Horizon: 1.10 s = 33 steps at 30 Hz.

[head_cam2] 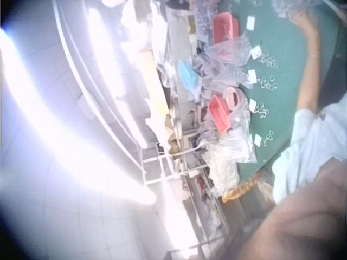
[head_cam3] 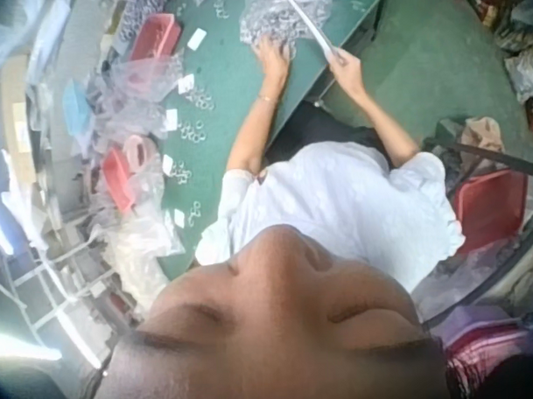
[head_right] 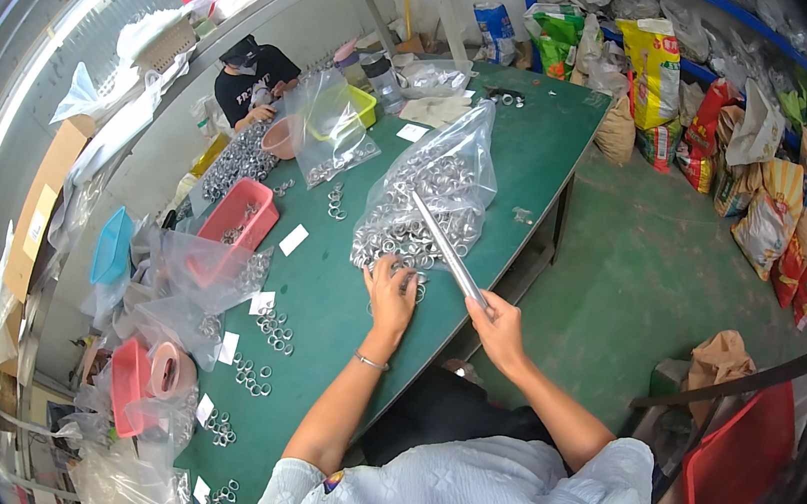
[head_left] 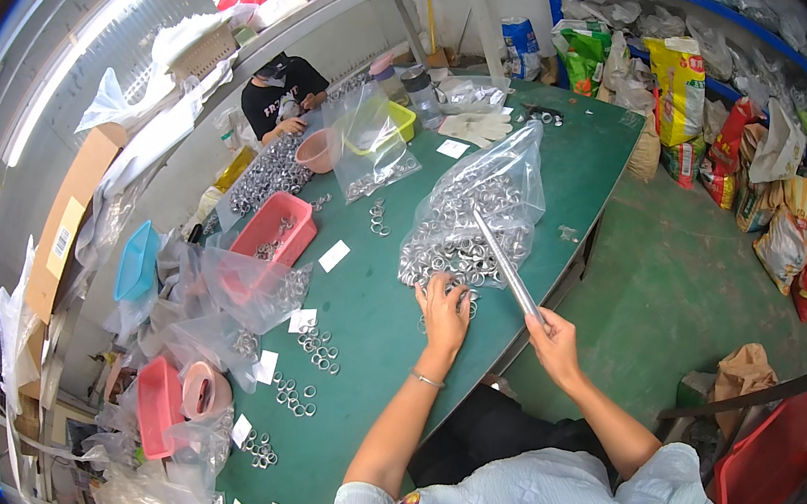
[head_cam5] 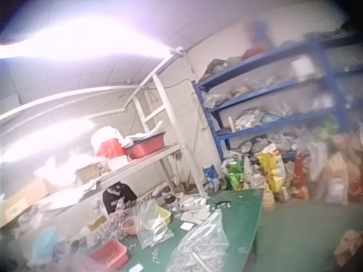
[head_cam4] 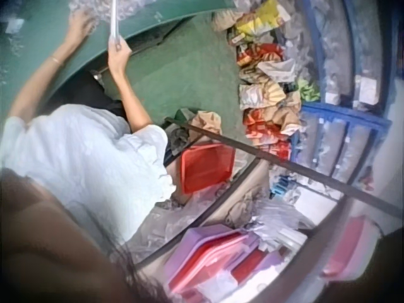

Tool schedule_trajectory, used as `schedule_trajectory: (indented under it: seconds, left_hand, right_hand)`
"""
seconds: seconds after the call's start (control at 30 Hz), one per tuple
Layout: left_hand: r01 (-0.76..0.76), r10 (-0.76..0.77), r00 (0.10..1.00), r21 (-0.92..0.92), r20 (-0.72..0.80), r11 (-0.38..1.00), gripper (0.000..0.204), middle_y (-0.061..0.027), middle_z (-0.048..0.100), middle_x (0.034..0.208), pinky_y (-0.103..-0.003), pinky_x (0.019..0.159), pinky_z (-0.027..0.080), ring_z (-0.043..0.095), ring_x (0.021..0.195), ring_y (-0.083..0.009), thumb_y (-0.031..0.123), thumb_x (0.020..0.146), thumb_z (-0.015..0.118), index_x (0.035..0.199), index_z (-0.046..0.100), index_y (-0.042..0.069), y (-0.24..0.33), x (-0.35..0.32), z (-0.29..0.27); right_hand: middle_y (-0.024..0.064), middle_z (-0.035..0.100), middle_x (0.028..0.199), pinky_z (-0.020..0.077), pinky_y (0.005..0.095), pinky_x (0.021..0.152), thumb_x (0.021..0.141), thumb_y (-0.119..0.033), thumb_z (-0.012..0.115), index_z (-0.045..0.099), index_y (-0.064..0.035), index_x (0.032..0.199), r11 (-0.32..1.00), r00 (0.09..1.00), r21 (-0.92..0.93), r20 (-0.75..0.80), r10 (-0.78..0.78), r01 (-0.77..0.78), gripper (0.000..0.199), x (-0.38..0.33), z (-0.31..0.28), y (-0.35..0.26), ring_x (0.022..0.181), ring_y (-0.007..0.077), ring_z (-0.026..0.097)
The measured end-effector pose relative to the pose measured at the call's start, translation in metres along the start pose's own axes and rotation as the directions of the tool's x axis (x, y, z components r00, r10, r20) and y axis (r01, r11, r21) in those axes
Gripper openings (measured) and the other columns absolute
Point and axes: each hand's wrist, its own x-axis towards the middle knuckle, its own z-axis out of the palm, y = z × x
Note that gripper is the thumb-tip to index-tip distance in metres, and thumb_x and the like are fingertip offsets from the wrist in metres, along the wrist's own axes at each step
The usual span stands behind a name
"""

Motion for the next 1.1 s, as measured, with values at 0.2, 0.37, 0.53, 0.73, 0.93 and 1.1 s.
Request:
schedule_trajectory:
  seconds: [0.2, 0.37, 0.53, 0.73, 0.93, 1.1]
  left_hand:
    - [0.133, -0.151, 0.988, -0.404, -0.012, 0.905, 0.012, -0.0106, 0.054, 0.096, -0.047, 0.096, 0.028, 0.05, 0.1, -0.0289, 0.01, 0.071, 0.066, 0.078, 0.06, 0.003, -0.003, 0.009, 0.002]
    - [-0.061, 0.061, 0.998, 0.044, 0.008, 0.997, 0.028, -0.0132, 0.05, 0.108, -0.049, 0.097, 0.026, 0.043, 0.108, -0.0304, 0.024, 0.071, 0.07, 0.088, 0.062, 0.003, 0.013, 0.008, -0.002]
    - [-0.031, 0.003, 0.994, 0.261, 0.108, 0.965, 0.035, -0.0138, 0.045, 0.115, -0.057, 0.098, 0.021, 0.036, 0.116, -0.0322, 0.027, 0.069, 0.072, 0.093, 0.064, 0.003, 0.026, 0.002, 0.006]
    - [0.169, -0.211, 0.968, -0.267, -0.135, 0.949, 0.025, -0.0104, 0.057, 0.1, -0.038, 0.09, 0.039, 0.051, 0.1, -0.023, 0.017, 0.075, 0.069, 0.089, 0.063, -0.003, 0.032, 0.01, -0.013]
    - [0.347, -0.445, 0.781, -0.897, 0.438, -0.273, 0.023, -0.0088, 0.06, 0.103, -0.035, 0.083, 0.042, 0.053, 0.099, -0.02, 0.024, 0.087, 0.057, 0.096, 0.061, 0.003, 0.021, 0.009, -0.083]
    - [0.276, -0.395, 0.86, -0.946, 0.322, -0.172, 0.026, -0.0082, 0.06, 0.104, -0.038, 0.087, 0.041, 0.052, 0.099, -0.0203, 0.024, 0.086, 0.058, 0.099, 0.061, 0.002, 0.008, 0.0, -0.114]
  right_hand:
    - [-0.0085, 0.041, 0.058, 0.0237, 0.0181, 0.043, 0.088, -0.016, 0.057, 0.06, 0.0026, 0.095, 0.998, 0.998, 0.027, 0.032, 0.056, -0.057, 0.02, -0.008, -0.014, 0.003, 0.05, -0.001, 0.033]
    - [-0.0087, 0.041, 0.057, 0.0236, 0.0187, 0.042, 0.088, -0.016, 0.057, 0.061, 0.0024, 0.096, 0.999, 0.999, 0.013, 0.002, 0.049, -0.049, 0.021, -0.008, -0.023, 0.008, 0.048, -0.0007, 0.033]
    - [-0.0084, 0.04, 0.056, 0.0219, 0.0187, 0.04, 0.088, -0.016, 0.056, 0.059, 0.0034, 0.098, 0.997, 0.997, 0.01, -0.002, 0.08, -0.08, 0.022, -0.008, -0.029, 0.007, 0.046, -0.0004, 0.032]
    - [-0.0085, 0.041, 0.058, 0.0232, 0.0185, 0.043, 0.087, -0.014, 0.057, 0.06, 0.0044, 0.099, 0.993, 0.992, 0.005, 0.027, 0.12, -0.12, 0.022, -0.007, -0.03, -0.005, 0.05, -0.0005, 0.033]
    - [-0.0019, 0.055, 0.067, 0.039, 0.0197, 0.052, 0.084, -0.014, 0.062, 0.062, 0.0048, 0.1, 0.987, 0.954, -0.094, 0.258, 0.154, -0.133, 0.025, -0.015, -0.034, -0.032, 0.06, 0.0022, 0.046]
    - [0.0019, 0.057, 0.062, 0.0399, 0.0229, 0.052, 0.08, -0.013, 0.064, 0.063, 0.0029, 0.094, 0.942, 0.893, -0.305, 0.45, 0.011, 0.142, 0.021, -0.011, -0.023, -0.058, 0.058, 0.0043, 0.047]
